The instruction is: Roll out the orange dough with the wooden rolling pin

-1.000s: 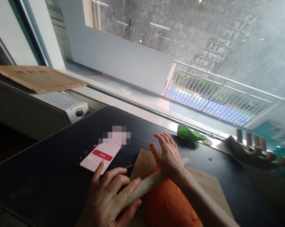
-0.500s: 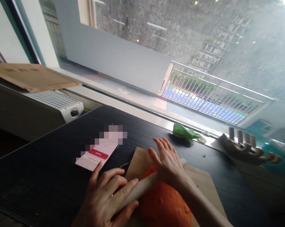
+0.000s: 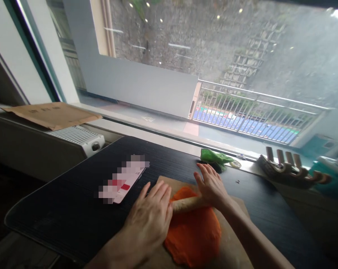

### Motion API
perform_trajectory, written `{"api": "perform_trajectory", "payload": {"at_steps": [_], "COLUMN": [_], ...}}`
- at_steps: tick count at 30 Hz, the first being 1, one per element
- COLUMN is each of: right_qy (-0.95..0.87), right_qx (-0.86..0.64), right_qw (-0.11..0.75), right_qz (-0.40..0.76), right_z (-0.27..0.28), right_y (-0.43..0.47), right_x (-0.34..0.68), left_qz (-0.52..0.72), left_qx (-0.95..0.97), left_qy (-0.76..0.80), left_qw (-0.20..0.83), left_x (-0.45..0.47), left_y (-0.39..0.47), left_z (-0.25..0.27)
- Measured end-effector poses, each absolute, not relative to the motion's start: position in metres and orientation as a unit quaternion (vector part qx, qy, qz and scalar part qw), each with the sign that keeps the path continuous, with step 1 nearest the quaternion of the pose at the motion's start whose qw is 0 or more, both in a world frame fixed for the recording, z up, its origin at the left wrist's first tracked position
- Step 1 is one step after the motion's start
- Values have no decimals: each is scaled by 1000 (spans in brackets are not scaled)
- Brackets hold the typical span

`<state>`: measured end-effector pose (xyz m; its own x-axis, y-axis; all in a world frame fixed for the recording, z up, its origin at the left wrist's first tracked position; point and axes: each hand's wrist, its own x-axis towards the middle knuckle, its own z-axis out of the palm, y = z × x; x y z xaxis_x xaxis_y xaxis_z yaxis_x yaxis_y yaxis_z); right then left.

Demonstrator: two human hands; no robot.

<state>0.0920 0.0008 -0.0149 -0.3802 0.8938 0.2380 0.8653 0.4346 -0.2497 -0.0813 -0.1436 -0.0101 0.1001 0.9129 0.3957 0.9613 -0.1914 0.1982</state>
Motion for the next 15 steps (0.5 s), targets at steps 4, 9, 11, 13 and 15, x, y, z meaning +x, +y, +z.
{"api": "perform_trajectory", "payload": {"at_steps": [4,9,11,13,15], "right_qy": [-823,-805,-805,-821,-839], "right_qx": [-540,-568,-566,-543,-514], "right_qw": [173,158,157,161,172], "right_qz": [35,73,82,74,55], "right_z": [-16,-9,-9,-10,-12], "right_y": [-16,-22,-30,-42,-53], "right_x": [100,104,106,109,111], "left_qz": [-139,-83,-60,-56,-73], "left_qx": [-748,-721,-723,-735,-741], "left_qy": [-649,-687,-688,-675,-667], "left_qw": [9,-6,-20,-12,21], "left_x": [-73,-76,-76,-76,-75], "left_y": [-98,-44,-49,-68,-87], "left_z": [-6,0,-2,-5,-8]}}
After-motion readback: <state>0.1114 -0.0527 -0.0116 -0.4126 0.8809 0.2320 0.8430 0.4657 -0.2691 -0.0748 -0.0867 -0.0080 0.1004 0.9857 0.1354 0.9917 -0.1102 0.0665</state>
